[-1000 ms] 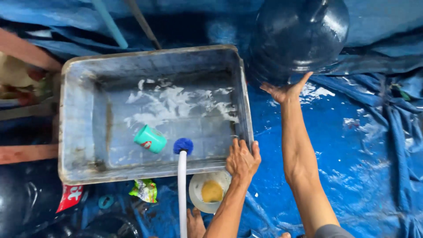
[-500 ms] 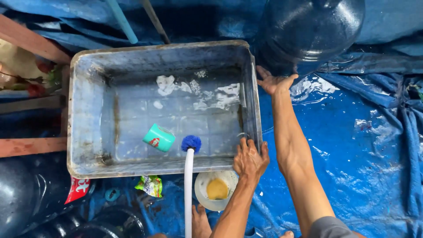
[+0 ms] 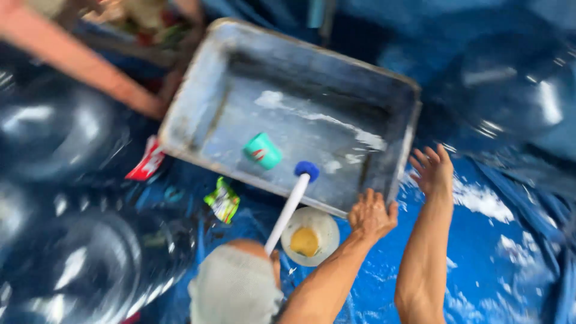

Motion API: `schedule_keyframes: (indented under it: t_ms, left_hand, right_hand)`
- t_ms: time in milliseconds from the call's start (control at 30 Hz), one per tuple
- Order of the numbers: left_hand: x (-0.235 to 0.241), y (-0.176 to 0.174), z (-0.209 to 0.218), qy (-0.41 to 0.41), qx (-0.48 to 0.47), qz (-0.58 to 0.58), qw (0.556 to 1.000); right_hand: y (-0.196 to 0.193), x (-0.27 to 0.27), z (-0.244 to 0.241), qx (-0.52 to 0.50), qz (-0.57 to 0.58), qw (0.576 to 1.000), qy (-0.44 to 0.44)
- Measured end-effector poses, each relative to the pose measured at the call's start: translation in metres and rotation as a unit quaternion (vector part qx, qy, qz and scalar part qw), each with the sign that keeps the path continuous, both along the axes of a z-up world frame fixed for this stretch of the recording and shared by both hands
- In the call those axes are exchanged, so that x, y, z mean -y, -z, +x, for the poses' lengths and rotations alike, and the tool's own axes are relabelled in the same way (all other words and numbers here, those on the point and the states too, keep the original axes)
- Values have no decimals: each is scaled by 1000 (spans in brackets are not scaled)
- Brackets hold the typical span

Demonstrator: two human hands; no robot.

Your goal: Scrubbing the outside of a large plastic water jug with a sponge and rinsing the inside with a water hose before filling it.

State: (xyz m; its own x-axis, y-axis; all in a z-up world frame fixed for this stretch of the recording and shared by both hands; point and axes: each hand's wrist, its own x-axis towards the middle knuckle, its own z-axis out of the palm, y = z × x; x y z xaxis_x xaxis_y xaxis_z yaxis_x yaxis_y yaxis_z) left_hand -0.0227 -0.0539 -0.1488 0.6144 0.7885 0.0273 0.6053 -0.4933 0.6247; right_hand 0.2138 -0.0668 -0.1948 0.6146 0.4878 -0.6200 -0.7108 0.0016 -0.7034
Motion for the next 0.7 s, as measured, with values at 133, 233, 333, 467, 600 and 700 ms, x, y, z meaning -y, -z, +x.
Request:
schedule_keyframes:
  t_ms: [133, 233, 333, 467, 600, 700]
  left_hand:
    - [6, 29, 17, -103, 158, 104, 977]
    - [-8, 10, -2, -38, 210, -185, 959]
    - [-6, 3, 19, -176, 208, -180, 945]
    - [-18, -143, -39, -33, 312, -227, 922]
    - [-22, -173, -87, -23, 427, -41, 903]
    - [-67, -262, -210, -6, 399, 94, 912]
  right_hand:
    - [-14, 3, -82, 163, -163, 969, -86]
    - [110, 12, -33, 417, -279, 857, -117]
    - [168, 14, 28, 517, -237, 814, -121]
    - [93, 3, -18, 513, -191, 832, -89]
    - [49, -12, -60, 502, -131, 854, -47]
    - [42, -30, -73, 484, -89, 871, -6]
